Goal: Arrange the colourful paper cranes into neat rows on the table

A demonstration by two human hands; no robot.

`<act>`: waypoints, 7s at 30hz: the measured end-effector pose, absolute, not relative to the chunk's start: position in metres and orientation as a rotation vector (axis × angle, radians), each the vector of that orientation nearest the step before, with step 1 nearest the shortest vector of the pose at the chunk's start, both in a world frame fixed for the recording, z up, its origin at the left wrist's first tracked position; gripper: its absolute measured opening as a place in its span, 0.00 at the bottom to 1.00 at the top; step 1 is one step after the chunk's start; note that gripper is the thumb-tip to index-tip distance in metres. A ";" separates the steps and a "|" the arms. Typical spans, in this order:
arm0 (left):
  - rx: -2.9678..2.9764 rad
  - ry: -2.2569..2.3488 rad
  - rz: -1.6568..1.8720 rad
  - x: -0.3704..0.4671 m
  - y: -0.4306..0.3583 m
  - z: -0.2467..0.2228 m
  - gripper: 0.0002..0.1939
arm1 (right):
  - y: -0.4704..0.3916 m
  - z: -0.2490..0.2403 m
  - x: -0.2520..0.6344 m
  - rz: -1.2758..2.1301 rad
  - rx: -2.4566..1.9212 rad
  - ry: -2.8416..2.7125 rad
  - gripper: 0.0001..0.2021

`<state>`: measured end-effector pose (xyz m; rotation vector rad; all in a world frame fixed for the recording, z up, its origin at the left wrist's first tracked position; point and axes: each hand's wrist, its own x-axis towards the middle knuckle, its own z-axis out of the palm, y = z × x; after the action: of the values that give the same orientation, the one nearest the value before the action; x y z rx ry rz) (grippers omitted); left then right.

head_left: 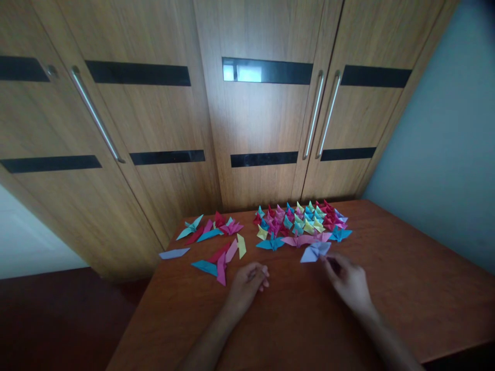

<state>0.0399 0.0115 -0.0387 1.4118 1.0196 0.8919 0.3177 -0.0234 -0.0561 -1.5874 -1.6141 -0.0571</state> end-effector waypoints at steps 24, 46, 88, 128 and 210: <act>1.451 1.045 0.849 0.041 0.014 -0.047 0.14 | 0.002 -0.053 0.389 -0.111 -2.542 -1.549 0.17; 1.395 1.037 0.861 0.041 0.013 -0.042 0.11 | -0.003 -0.046 0.349 -0.098 -2.306 -1.546 0.14; 2.034 1.528 1.291 -0.014 0.097 0.024 0.12 | 0.006 -0.054 0.211 0.716 -1.327 -1.712 0.13; 1.075 0.582 0.727 0.025 0.009 -0.022 0.13 | -0.006 -0.047 0.232 1.791 -0.682 -0.953 0.12; 1.395 0.918 0.695 0.040 0.016 -0.039 0.23 | 0.003 -0.035 0.325 -0.052 -2.484 -1.705 0.15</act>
<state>0.0399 0.0157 -0.0387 1.3946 0.9179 0.6947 0.3247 0.0031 -0.0346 -2.4844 -1.7048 -0.0525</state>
